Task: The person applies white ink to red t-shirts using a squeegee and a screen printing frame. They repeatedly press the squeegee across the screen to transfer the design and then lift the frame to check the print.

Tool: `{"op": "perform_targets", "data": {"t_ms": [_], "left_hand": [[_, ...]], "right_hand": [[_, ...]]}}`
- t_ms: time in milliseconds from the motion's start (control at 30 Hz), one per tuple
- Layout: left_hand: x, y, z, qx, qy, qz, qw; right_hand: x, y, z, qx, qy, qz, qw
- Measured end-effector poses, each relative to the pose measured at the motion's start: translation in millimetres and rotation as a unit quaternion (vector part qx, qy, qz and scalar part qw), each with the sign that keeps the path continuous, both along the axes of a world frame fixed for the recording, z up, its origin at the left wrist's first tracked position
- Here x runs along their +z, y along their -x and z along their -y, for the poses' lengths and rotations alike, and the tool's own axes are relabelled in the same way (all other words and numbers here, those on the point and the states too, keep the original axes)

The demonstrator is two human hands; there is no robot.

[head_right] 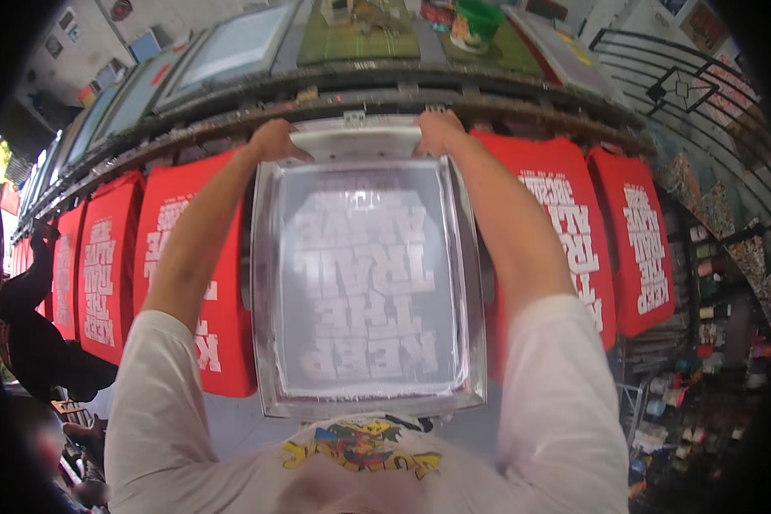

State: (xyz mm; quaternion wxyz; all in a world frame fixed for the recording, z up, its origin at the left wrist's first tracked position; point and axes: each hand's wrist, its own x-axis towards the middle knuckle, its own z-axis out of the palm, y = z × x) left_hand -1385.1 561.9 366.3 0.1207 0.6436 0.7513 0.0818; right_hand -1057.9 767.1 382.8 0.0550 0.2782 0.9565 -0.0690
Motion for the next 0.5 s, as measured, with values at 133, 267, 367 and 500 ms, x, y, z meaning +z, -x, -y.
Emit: {"op": "perform_targets", "data": {"t_ms": [133,267,367,500], "left_hand": [[45.6,-45.7,44.2,0.043,0.03,0.034,0.998],[31.1,-127.9,183.1,0.058,-0.035,-0.024,0.997],[19.1,-213.9,316.0,0.029,-0.112,0.035,0.993],[13.9,-305.3,423.1,0.058,-0.157,0.072,0.983]], "right_hand": [[40.3,-31.4,44.1,-0.036,0.058,0.005,0.998],[31.7,-124.7,180.4,-0.009,-0.009,-0.094,0.996],[21.2,-213.1,305.7,0.075,-0.015,-0.143,0.987],[-0.8,-286.1,426.0,-0.007,-0.042,-0.194,0.98]]}}
